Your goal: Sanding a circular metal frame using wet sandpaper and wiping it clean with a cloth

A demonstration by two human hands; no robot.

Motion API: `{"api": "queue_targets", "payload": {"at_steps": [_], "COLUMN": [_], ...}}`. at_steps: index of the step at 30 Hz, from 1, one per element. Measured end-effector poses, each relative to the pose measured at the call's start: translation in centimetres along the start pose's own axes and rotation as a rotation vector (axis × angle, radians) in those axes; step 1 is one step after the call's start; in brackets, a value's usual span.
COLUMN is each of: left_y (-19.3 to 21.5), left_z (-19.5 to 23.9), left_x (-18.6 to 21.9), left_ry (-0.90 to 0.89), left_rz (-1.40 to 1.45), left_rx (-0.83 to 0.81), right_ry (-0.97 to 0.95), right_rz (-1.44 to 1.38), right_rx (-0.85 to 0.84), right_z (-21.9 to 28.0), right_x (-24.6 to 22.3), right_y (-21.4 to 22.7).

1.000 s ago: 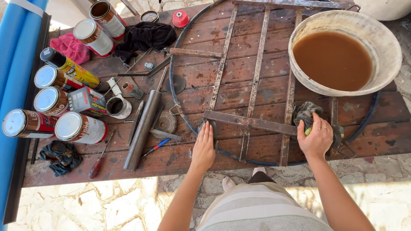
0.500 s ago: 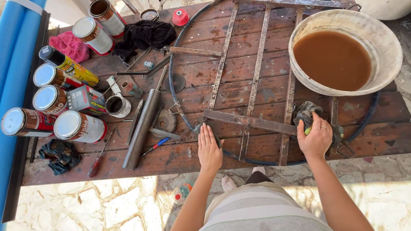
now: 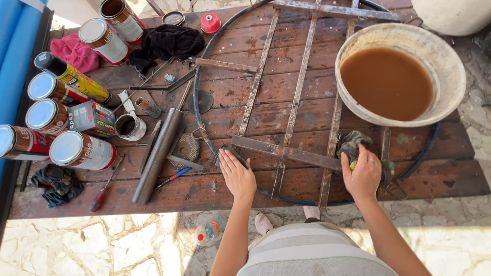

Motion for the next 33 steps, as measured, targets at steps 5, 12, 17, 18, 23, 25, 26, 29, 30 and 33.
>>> {"api": "queue_targets", "payload": {"at_steps": [5,12,17,18,23,25,26,29,30,33], "left_y": [-0.1,-1.0,-1.5,-1.9,-3.4,-3.9,-3.5,-3.1,-3.0,-3.1], "left_z": [0.1,0.1,-1.0,-1.4,0.7,0.6,0.2,-0.2,0.0,0.8], "left_x": [1.1,2.7,3.1,2.9,3.8,4.0,4.1,3.8,4.1,3.9], "left_ry": [0.089,0.302,0.391,0.399,0.355,0.326,0.343,0.402,0.418,0.406], "left_rz": [-0.081,-0.145,-0.118,-0.127,-0.157,-0.16,-0.163,-0.189,-0.14,-0.097], "left_rx": [-0.018,0.0,-0.01,-0.016,-0.235,-0.234,-0.232,-0.419,-0.475,-0.469], "right_ry": [0.067,0.193,0.342,0.358,0.42,0.417,0.434,0.454,0.439,0.416], "right_rz": [-0.139,-0.394,-0.441,-0.484,-0.539,-0.568,-0.573,-0.595,-0.597,-0.615], "right_rx": [-0.111,-0.397,-0.47,-0.52,-0.781,-0.807,-0.81,-0.856,-0.849,-0.836], "right_z": [-1.1,-2.2,-3.0,-3.2,-3.0,-3.2,-3.3,-3.5,-3.4,-3.3], "right_x": [0.1,1.3,1.7,1.7,1.9,2.1,2.2,1.9,2.0,2.1], "right_y": [0.0,-1.8,-2.8,-3.2,-5.0,-5.2,-5.2,-5.5,-5.6,-5.7]}}
Point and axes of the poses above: each hand's wrist, its own z-axis away from the middle knuckle, its own y-axis out of the back of the hand, x = y × z, the point moved 8 cm from there along -z, towards the middle knuckle, and after that the axes turned 3 degrees about -z, right-handed, at the moved point
